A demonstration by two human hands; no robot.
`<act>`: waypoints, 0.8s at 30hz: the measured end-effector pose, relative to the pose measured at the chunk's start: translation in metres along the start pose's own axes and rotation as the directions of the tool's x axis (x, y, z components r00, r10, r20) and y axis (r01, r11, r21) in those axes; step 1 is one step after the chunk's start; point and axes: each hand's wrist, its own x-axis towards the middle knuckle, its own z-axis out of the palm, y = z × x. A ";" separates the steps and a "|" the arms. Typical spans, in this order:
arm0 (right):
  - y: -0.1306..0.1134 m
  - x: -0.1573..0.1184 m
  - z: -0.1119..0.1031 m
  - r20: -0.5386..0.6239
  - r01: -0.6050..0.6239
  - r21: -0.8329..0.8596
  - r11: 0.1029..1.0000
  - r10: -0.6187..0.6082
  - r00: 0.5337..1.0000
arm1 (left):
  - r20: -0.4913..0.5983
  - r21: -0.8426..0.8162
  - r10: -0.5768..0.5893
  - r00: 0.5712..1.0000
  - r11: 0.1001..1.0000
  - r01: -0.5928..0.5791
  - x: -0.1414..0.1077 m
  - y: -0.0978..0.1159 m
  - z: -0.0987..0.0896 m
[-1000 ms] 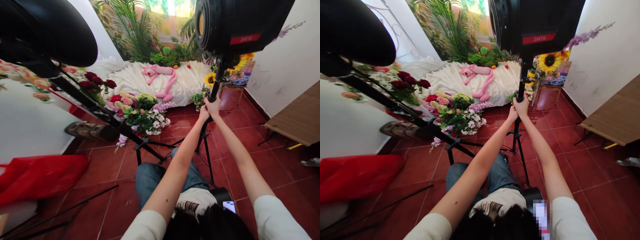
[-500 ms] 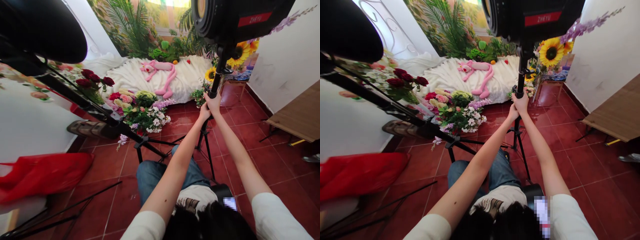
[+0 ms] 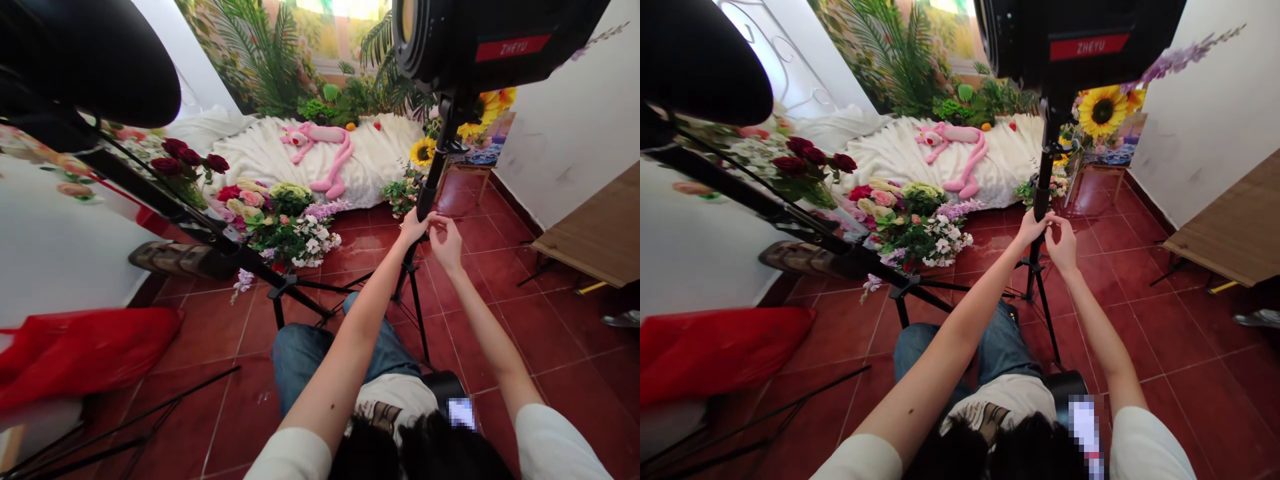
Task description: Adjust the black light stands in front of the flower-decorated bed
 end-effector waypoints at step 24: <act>-0.010 0.025 -0.009 0.413 -0.270 -0.607 0.747 0.588 0.696 | 0.056 0.014 -0.058 0.997 0.998 0.057 -0.003 0.016 -0.002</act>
